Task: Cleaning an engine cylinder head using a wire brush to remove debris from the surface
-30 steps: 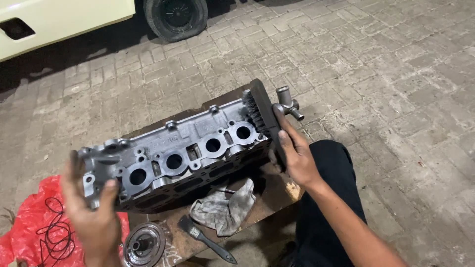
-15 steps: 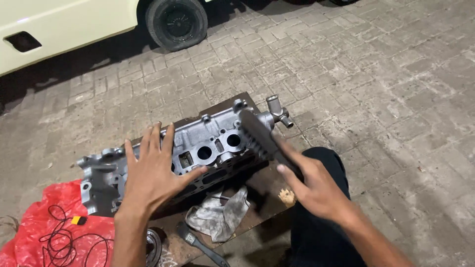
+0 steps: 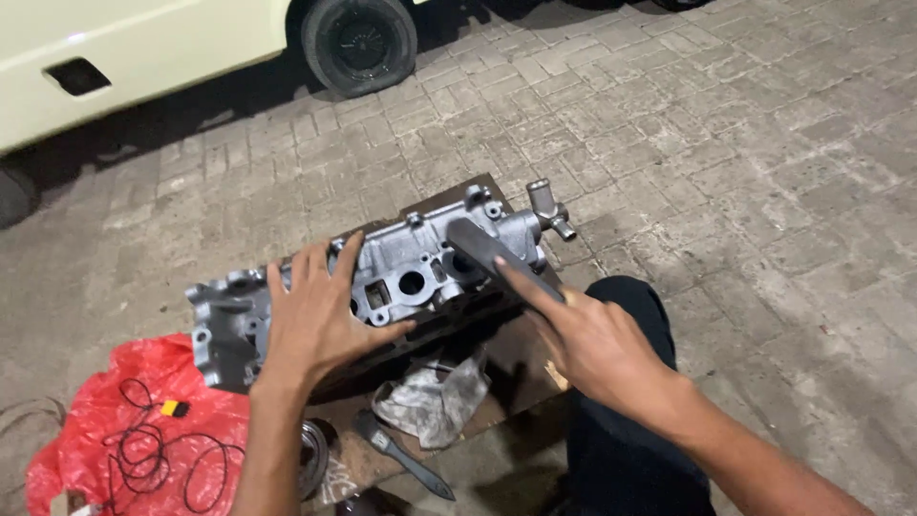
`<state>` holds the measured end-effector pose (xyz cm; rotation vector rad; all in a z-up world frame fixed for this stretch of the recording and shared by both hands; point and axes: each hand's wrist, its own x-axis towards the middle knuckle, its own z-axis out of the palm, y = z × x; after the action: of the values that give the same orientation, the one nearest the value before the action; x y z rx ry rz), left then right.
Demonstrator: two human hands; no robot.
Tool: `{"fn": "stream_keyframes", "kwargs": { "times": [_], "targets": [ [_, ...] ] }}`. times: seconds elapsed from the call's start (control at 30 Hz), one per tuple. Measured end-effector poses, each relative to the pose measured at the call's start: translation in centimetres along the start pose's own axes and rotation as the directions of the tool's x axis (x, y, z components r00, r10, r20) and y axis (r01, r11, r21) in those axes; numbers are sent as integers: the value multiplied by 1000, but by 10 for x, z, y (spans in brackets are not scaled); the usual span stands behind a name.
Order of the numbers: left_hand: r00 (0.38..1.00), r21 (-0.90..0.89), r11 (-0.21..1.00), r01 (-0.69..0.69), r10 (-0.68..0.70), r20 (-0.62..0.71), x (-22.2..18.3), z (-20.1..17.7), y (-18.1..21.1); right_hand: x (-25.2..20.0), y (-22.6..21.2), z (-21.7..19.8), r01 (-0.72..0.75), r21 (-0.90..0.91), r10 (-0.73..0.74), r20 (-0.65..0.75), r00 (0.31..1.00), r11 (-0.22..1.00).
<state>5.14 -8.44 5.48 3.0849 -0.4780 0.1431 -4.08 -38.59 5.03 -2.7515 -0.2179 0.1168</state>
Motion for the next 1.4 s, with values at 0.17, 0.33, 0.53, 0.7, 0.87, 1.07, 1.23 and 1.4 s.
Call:
{"fn": "stream_keyframes", "kwargs": {
  "times": [0.17, 0.33, 0.53, 0.7, 0.87, 1.07, 1.23, 1.4],
  "targets": [
    [1000, 3, 1000, 13, -13, 10, 3, 0, -2, 1, -5, 4, -23, -5, 24, 30, 999, 1000],
    [999, 2, 999, 43, -43, 28, 2, -2, 1, 23, -19, 6, 84, 87, -85, 14, 996, 993],
    [998, -44, 998, 50, -47, 50, 11, -5, -2, -14, 23, 23, -11, 183, 9, 12, 1000, 983],
    [999, -20, 999, 34, -33, 40, 2, -2, 2, 17, -5, 11, 95, 250, -83, -55, 995, 964],
    [1000, -31, 999, 15, -14, 11, 4, -3, 1, -4, 5, 17, 22, 281, -5, -62, 998, 959],
    [999, -70, 997, 32, -30, 32, 1, -4, 5, -6, 10, 30, 10, 293, 3, -43, 999, 956],
    [1000, -70, 997, 25, -24, 12, -1, -4, 2, 13, -8, 8, 78, 308, -57, -78, 995, 948],
    [1000, -49, 999, 1, -2, -16, 1, -1, -1, -27, 9, 20, -120, 270, 110, 52, 993, 955]
  ]
}}
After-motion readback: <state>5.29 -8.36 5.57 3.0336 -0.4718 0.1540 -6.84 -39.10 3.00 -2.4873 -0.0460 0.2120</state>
